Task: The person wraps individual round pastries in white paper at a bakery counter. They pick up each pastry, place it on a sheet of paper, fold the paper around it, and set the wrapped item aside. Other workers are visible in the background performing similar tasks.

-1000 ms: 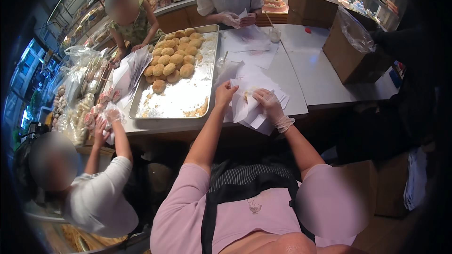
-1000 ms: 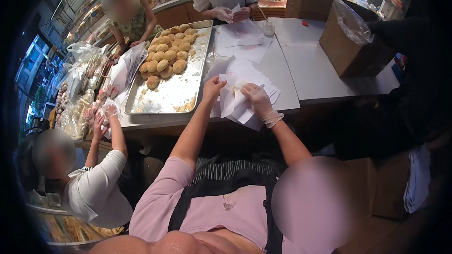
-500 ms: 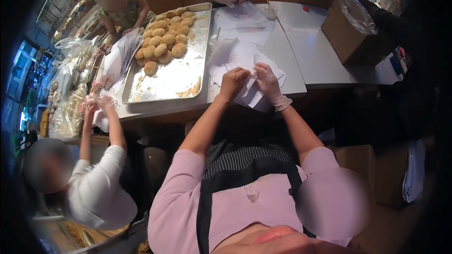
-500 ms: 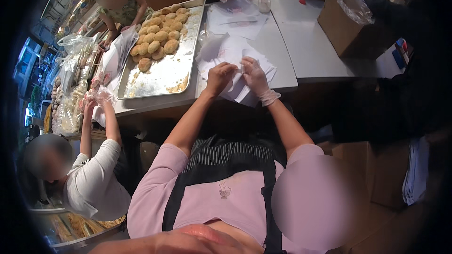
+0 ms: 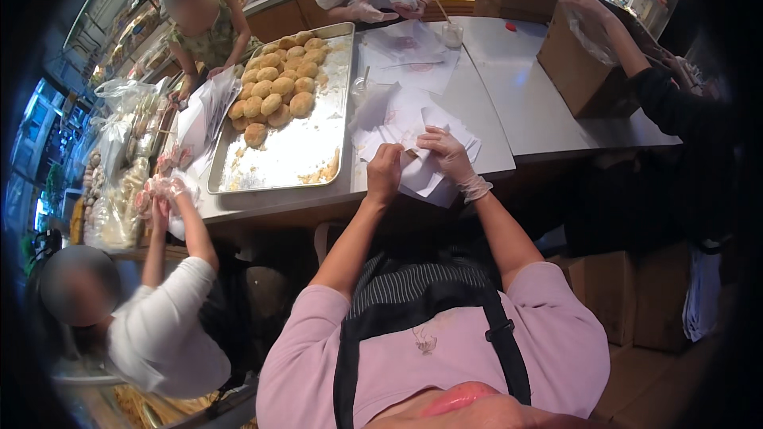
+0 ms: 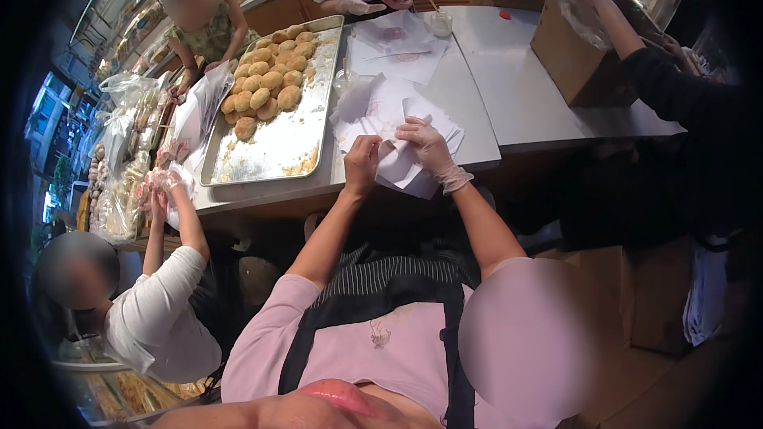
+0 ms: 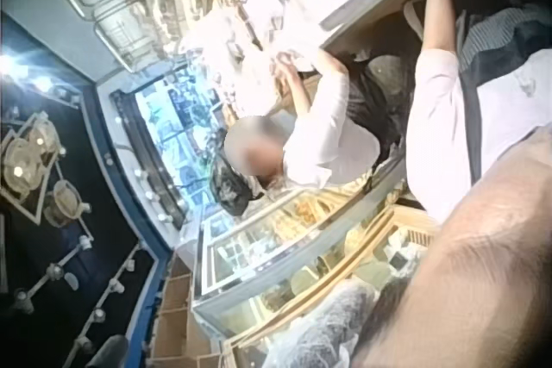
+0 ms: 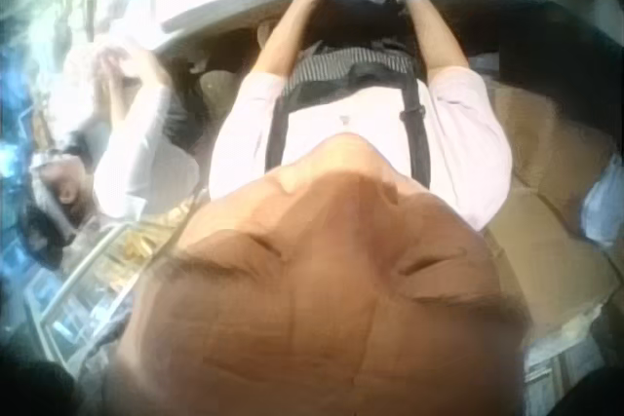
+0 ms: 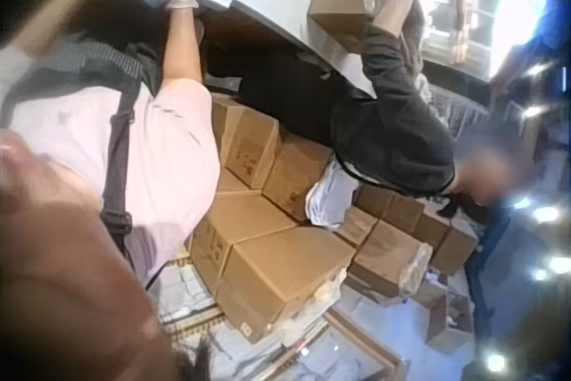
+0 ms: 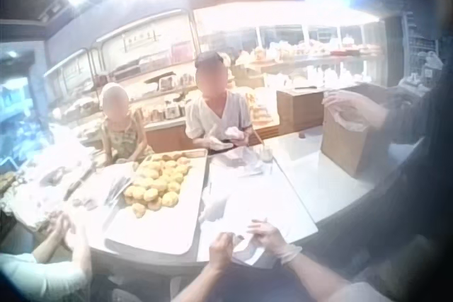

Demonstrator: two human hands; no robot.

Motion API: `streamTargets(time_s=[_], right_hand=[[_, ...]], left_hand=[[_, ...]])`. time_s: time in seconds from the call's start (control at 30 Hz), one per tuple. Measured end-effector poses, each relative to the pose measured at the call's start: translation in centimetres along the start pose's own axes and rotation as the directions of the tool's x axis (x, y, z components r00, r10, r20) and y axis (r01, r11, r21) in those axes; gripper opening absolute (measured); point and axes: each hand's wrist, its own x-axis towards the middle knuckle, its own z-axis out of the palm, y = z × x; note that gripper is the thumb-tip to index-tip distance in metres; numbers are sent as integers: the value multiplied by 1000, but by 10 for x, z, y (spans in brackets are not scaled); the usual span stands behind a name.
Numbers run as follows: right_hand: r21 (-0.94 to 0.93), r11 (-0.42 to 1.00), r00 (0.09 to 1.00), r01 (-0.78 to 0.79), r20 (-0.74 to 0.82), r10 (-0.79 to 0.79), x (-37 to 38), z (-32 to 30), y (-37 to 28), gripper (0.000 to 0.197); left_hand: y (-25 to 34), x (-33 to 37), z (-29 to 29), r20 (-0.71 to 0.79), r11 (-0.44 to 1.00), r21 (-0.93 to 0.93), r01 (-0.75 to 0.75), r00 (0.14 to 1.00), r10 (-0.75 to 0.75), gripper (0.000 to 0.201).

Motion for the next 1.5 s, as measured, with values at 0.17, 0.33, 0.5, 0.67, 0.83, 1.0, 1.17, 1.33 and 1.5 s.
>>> streamTargets(time_s=[0.17, 0.33, 0.5, 0.67, 0.83, 1.0, 1.17, 1.33, 1.5], right_hand=[[36, 998, 998, -58, -33, 59, -1, 3, 0, 27], [65, 993, 991, -98, -80, 104, 3, 10, -8, 10], [46, 985, 981, -163, -100, 167, 3, 13, -7, 5], [70, 979, 975, -190, -108, 197, 6, 13, -6, 4], [13, 987, 986, -160, -54, 160, 12, 9, -11, 4], [-6, 993, 993, -121, -18, 121, 7, 5, -4, 16], [-80, 996, 997, -28, 72, 34, -6, -2, -12, 29], [-55, 998, 999, -35, 14, 36, 0, -1, -21, 31], [-37, 996, 996, -82, -29, 81, -8, 2, -7, 19]], left_hand=[[6, -3, -8, 90, 984, 6, -180, 980, 179, 22], [22, -12, -14, 174, 979, -105, -174, 966, 190, 32], [31, -20, -19, 236, 988, -69, -136, 960, 148, 41], [30, -3, -16, 233, 992, -125, -17, 971, 46, 25], [25, 19, -14, 250, 987, -14, -162, 955, 160, 21], [29, 41, -7, 176, 952, -105, -289, 936, 303, 26], [20, 43, -6, 234, 955, -18, -297, 927, 293, 34], [15, 52, -4, 217, 935, -64, -349, 910, 354, 32], [20, 33, -1, 30, 958, -253, -138, 988, 151, 44]])
